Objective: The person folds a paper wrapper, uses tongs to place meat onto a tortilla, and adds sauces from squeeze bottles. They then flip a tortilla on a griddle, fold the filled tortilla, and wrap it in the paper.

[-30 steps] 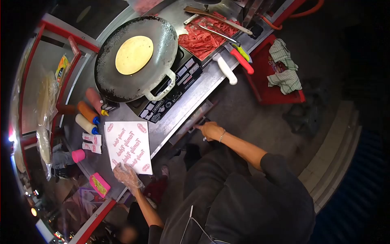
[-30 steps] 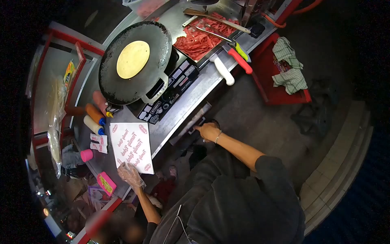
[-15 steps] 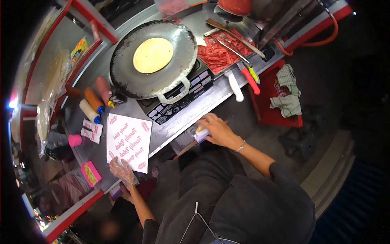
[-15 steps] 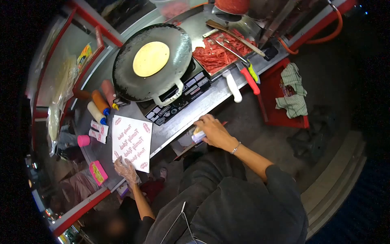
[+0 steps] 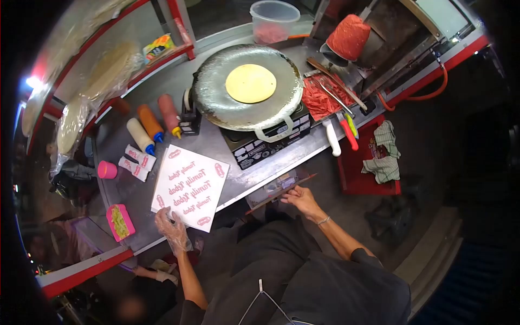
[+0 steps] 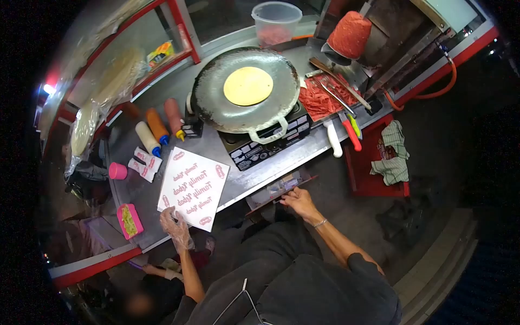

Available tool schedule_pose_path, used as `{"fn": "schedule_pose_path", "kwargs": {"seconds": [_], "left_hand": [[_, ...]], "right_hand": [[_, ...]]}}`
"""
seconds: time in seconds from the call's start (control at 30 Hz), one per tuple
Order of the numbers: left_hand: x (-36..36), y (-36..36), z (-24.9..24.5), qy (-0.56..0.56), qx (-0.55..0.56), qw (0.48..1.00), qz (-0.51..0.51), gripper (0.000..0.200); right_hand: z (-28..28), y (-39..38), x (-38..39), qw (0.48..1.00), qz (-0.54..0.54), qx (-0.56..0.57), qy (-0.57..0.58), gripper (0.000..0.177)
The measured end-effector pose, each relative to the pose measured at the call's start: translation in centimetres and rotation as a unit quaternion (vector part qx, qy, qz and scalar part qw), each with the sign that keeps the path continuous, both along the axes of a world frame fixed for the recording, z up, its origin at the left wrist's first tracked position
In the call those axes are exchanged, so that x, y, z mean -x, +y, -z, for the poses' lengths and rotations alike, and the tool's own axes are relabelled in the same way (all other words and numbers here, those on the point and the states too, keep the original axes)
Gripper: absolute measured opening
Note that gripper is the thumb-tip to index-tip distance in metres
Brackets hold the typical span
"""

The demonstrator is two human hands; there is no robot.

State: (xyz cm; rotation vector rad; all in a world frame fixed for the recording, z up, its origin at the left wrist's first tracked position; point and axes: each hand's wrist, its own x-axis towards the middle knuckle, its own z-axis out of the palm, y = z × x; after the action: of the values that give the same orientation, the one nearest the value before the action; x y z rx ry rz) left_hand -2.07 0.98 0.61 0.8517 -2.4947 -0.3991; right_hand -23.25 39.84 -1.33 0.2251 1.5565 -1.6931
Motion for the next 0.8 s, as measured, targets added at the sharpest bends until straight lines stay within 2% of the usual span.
{"fn": "schedule_pose_path", "kwargs": {"seconds": [0.1, 0.23, 0.3, 0.33, 0.37, 0.43, 0.5, 0.57, 0.63, 0.67, 0.73, 0.77, 0.8], "left_hand": [[-0.3, -0.2, -0.2, 0.009, -0.030, 1.000, 0.003, 0.027], [-0.9, -0.8, 0.4, 0.030, -0.030, 0.999, 0.026, 0.028], [-0.7, -0.7, 0.4, 0.028, -0.033, 0.999, 0.020, 0.028], [-0.7, -0.5, 0.4, 0.018, -0.033, 0.999, 0.009, 0.029], [-0.9, -0.5, 0.6, 0.022, -0.035, 0.999, 0.012, 0.029], [-1.0, -0.8, 1.3, 0.010, -0.011, 1.000, 0.007, 0.030], [-1.0, -0.8, 1.7, 0.009, -0.003, 1.000, 0.010, 0.031], [-1.1, -0.6, 1.7, 0.009, -0.008, 1.000, 0.001, 0.031], [-1.1, -0.5, 1.4, 0.020, -0.004, 1.000, 0.005, 0.030], [-1.0, -0.3, 1.3, 0.031, -0.005, 0.999, 0.008, 0.029], [-1.9, -0.2, 2.0, 0.060, 0.013, 0.998, -0.012, 0.028], [-2.2, 0.3, 2.3, 0.088, 0.027, 0.995, -0.026, 0.027], [-2.2, 1.6, 1.3, 0.094, 0.018, 0.992, -0.084, 0.026]], "right_hand": [[0.1, -1.8, 1.9, 0.999, -0.018, 0.013, 0.047, 0.039], [1.6, -3.3, 4.3, 0.998, -0.006, -0.033, 0.054, 0.036], [2.1, -1.7, 5.2, 0.991, -0.088, -0.084, 0.058, 0.041], [1.4, -0.2, 6.5, 0.970, -0.199, -0.120, 0.075, 0.042], [-2.4, 0.7, 7.2, 0.922, -0.297, -0.190, 0.159, 0.035], [-6.9, 1.6, 9.8, 0.907, -0.240, -0.226, 0.262, 0.030], [-9.9, 3.0, 14.0, 0.845, -0.120, -0.265, 0.449, 0.028], [-10.8, 4.4, 19.5, 0.688, 0.014, -0.387, 0.614, 0.029], [-9.6, 5.6, 23.0, 0.478, 0.044, -0.571, 0.666, 0.032], [-8.2, 6.4, 25.0, 0.480, 0.045, -0.566, 0.668, 0.032], [-5.2, 8.2, 28.8, 0.498, -0.086, -0.655, 0.562, 0.036], [-4.9, 9.1, 30.0, 0.498, -0.088, -0.650, 0.567, 0.036], [-4.6, 9.9, 31.2, 0.535, -0.103, -0.593, 0.593, 0.036]]}}
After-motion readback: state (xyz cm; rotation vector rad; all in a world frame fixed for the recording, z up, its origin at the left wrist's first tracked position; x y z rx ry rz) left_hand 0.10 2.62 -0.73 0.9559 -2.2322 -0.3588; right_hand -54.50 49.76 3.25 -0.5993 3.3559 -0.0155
